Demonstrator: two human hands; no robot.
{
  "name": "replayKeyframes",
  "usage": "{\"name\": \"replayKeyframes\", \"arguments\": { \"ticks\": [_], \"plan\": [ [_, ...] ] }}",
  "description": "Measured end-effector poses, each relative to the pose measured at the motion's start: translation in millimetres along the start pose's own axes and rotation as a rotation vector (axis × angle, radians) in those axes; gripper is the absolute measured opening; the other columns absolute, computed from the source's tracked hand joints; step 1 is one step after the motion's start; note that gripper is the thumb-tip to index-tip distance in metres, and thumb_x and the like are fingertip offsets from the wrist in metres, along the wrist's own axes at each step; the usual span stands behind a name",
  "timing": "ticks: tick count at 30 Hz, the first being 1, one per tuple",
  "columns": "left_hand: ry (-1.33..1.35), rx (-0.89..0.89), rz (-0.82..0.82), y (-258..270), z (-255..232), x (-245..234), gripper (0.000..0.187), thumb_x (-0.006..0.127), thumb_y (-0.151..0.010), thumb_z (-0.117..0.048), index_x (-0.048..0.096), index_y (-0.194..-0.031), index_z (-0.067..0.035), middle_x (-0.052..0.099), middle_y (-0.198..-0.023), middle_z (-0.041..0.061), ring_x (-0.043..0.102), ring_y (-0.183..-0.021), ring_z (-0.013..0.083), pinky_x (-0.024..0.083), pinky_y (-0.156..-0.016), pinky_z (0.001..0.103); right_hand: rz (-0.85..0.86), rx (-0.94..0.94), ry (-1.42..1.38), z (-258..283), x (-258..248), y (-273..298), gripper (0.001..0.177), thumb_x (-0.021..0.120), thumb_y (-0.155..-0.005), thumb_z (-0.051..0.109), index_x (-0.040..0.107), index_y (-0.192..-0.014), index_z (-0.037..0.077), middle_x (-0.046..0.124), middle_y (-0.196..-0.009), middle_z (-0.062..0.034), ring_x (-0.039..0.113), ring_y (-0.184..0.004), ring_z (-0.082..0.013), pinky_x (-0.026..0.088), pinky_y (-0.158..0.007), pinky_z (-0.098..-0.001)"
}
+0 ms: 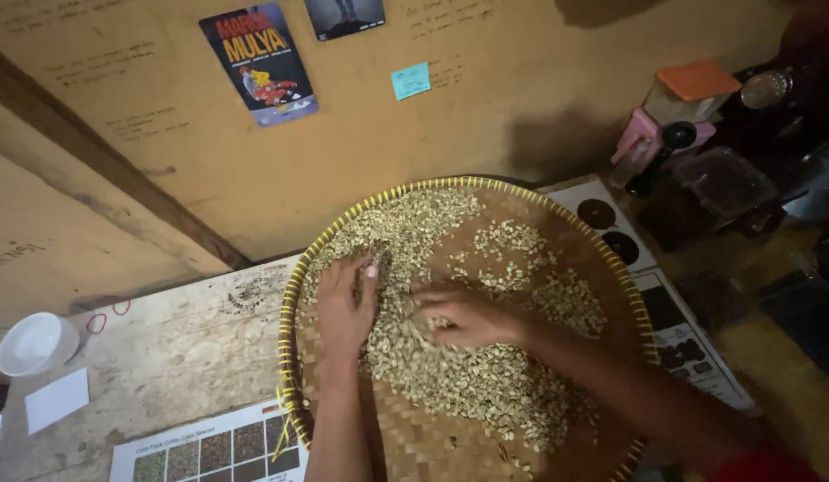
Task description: Sorting green coffee beans by hand in a woven tray to remove defects
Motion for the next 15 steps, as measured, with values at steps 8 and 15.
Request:
{"name": "replayKeyframes", "arguments": {
  "ticks": [8,15],
  "plan": [
    [0.211,0.186,0.078,4.2,-49.1,31.6,0.025,0.064,-0.101,-0.033,0.072,-0.117,-0.016,0.071,-0.096,0.007,0.069,-0.090,0.0325,0.054,-0.084,0.048,-0.066,0.154,0.265,16.8,-39.7,112.0,0.033,0.059,-0.101,0.033,0.070,-0.128,0.017,0.057,-0.139,-0.0118,0.054,-0.130,-0.0445,0.047,-0.103,-0.0671],
    [0.022,0.376,0.576,36.5,-129.2,62.1,0.039,0.068,-0.094,-0.041,0.065,-0.127,-0.021,0.062,-0.136,0.008,0.049,-0.137,0.0327,0.034,-0.117,0.053,-0.384,0.498,0.114,-33.9,-52.6,167.3,0.047,0.054,-0.104,0.033,0.053,-0.143,0.006,0.055,-0.133,-0.0235,0.050,-0.126,-0.0547,0.045,-0.104,-0.0692]
  ]
}}
Point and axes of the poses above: each hand's wrist, its own y-axis away from the middle knuckle, its own x-axis out of the palm, z = x × y, the point moved 5 cm from there along -y, towards the middle knuckle
